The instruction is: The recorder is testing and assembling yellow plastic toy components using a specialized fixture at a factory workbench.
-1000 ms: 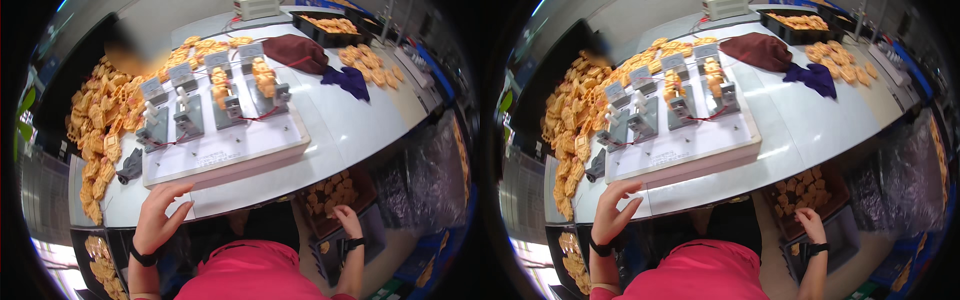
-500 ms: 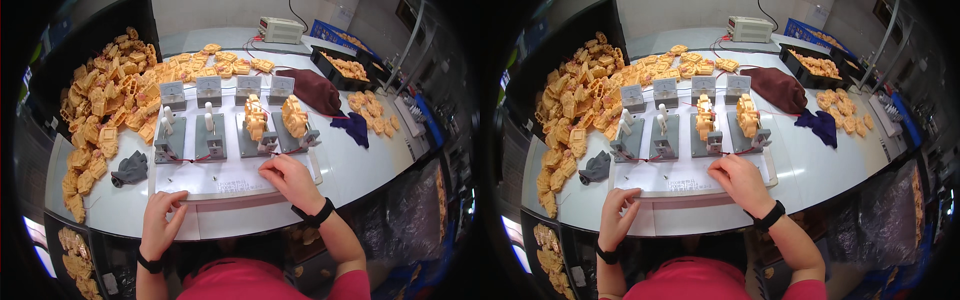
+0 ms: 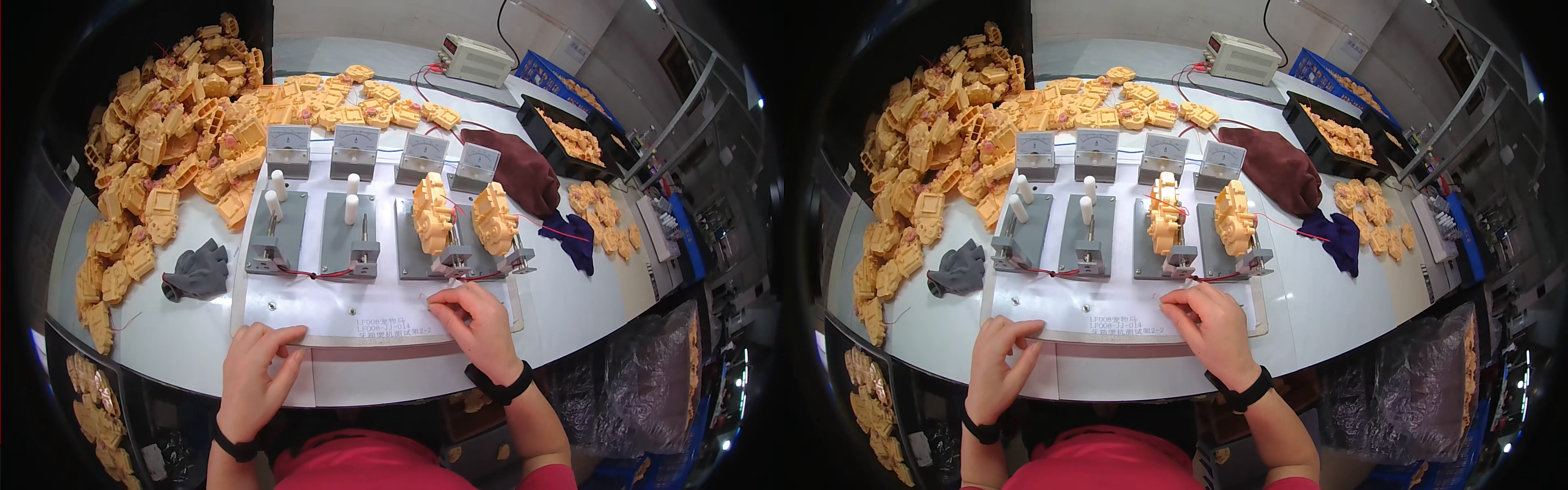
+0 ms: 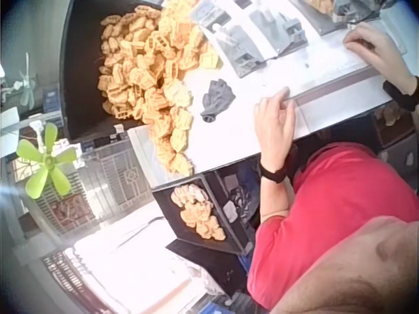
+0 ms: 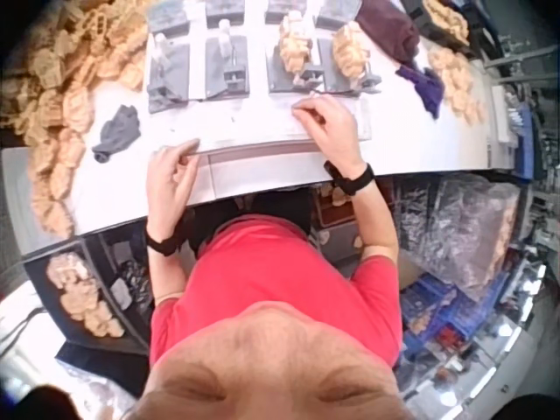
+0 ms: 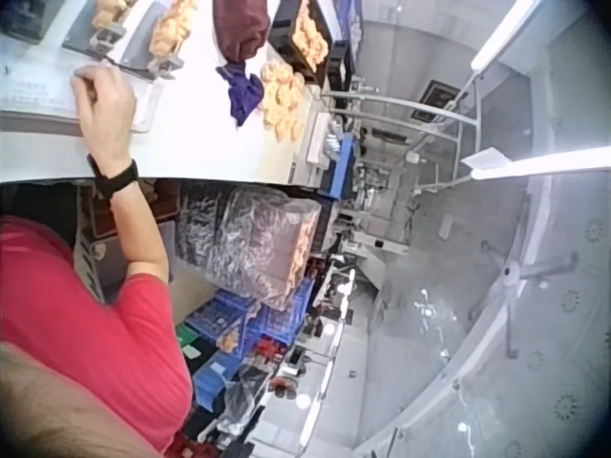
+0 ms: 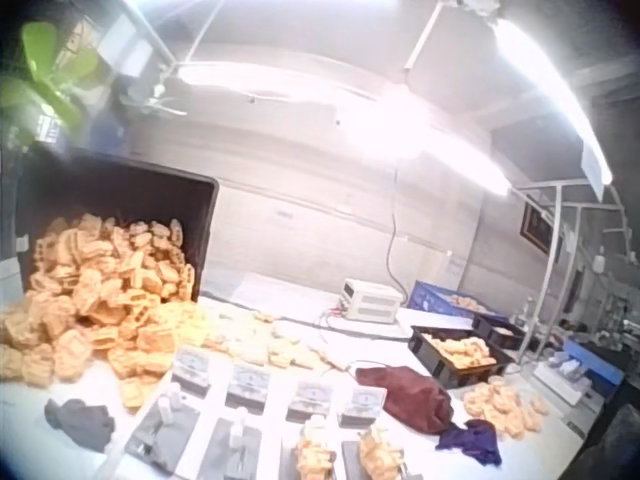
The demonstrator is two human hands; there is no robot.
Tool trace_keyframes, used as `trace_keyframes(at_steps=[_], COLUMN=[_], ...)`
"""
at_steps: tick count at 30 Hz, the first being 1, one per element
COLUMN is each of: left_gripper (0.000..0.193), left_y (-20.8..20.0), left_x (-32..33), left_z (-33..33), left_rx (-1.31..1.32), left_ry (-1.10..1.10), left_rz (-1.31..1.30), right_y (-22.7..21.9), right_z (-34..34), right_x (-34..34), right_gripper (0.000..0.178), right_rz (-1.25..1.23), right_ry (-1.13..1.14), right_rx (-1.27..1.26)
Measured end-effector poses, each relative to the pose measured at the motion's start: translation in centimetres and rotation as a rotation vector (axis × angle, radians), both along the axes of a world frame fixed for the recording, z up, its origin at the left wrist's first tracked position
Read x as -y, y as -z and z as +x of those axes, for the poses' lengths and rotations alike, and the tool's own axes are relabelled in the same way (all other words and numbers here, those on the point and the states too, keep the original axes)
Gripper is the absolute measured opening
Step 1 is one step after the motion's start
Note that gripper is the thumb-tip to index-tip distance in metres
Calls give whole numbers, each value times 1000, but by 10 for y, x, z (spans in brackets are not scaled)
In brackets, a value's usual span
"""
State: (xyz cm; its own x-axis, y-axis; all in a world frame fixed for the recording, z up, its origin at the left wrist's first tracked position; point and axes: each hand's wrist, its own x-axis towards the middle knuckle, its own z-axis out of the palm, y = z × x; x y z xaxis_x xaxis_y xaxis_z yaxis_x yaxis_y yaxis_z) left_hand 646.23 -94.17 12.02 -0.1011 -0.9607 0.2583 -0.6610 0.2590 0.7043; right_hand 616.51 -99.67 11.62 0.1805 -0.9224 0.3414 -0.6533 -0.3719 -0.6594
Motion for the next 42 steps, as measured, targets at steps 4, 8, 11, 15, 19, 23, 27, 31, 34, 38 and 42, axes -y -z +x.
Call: trace_keyframes(at_steps=[4,8,11,15,19,23,27,31,34,38,42], left_gripper=[27,27,26,26,26,26,26,27,28,29,31], left_y=[0,-1,-1,-1,-2,-1,0,-1,-4,-23,-82], left_x=[1,2,2,2,1,1,1,1,0,-6,20], left_z=[1,0,-1,-2,-3,-3,-2,-2,-3,0,-20], left_rx=[7,15,19,22,22,34,31,39,53,65,177], left_ry=[8,3,1,-1,-6,-5,3,4,8,47,313], left_rz=[2,3,-8,-13,-13,-15,-15,-8,-3,105,102], right_y=[-3,-3,-3,-2,0,2,4,6,4,4,13], right_z=[1,-2,-3,-4,-4,-8,-8,-7,-8,-6,-17], right_x=[-1,0,0,0,0,1,0,1,0,-1,7], right_gripper=[8,9,10,8,8,8,7,7,5,19,43], right_rz=[23,38,43,12,-3,-23,-48,-57,-57,62,135], right_ry=[1,-23,-39,-45,-52,-79,-94,-101,-88,-72,64], right_rx=[7,-18,-24,-44,-26,-27,-43,-15,-14,143,514])
